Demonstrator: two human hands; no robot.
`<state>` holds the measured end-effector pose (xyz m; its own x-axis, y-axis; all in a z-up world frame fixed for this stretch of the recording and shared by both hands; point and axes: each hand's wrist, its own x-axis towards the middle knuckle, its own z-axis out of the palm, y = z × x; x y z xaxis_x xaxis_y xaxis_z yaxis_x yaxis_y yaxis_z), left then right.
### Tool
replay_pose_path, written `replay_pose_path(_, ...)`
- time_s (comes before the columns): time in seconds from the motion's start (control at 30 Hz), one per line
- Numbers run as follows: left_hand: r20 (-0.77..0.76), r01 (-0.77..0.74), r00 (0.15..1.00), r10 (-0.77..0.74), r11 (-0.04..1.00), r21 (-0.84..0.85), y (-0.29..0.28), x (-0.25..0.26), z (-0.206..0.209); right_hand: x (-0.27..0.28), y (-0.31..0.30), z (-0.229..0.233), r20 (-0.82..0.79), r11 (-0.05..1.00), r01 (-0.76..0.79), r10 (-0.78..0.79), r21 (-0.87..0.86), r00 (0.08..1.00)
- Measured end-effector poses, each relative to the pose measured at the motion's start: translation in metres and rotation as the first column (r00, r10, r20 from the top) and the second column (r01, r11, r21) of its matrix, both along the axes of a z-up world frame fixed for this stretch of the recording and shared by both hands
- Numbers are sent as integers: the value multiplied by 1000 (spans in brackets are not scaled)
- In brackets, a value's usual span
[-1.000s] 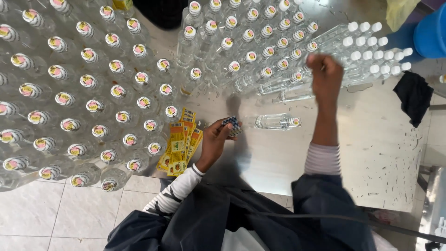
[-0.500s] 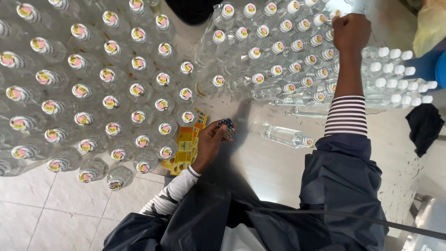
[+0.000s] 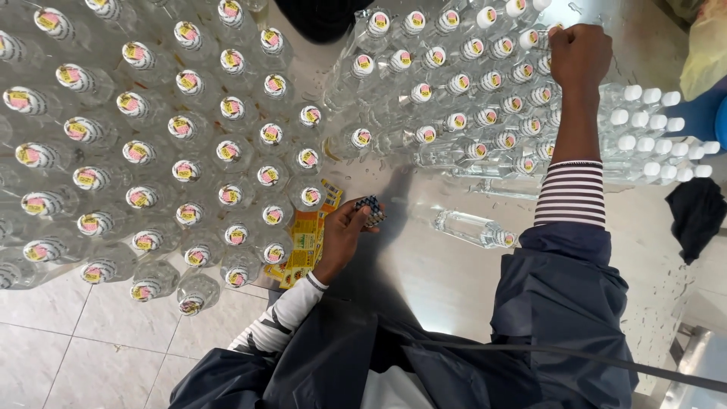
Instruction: The person applies small circular stickers to the caps of numerous clear plastic bottles arranged on a metal table. They pick up a sticker from a sheet, place it on a bottle cap, and press it down, repeating the process for multiple bottles.
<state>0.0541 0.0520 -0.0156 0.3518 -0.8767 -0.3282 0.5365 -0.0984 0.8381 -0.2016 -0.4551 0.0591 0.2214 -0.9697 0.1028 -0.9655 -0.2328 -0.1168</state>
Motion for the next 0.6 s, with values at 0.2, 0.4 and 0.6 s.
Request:
replay_pose_path(0.2, -62, -26, 998, 28, 999, 37, 1, -2, -11, -15, -14, -13, 5, 992, -95, 96, -77, 995)
replay_pose_path(0.4, -10, -13, 1000, 14, 999, 37, 0, -1, -5, 0, -5, -11, -7, 995, -86, 86, -51, 996)
replay_pose_path(0.6, -34, -14, 999, 16, 998, 58, -1, -3, -12, 19, 1, -14, -49, 965, -222, 217, -141, 975)
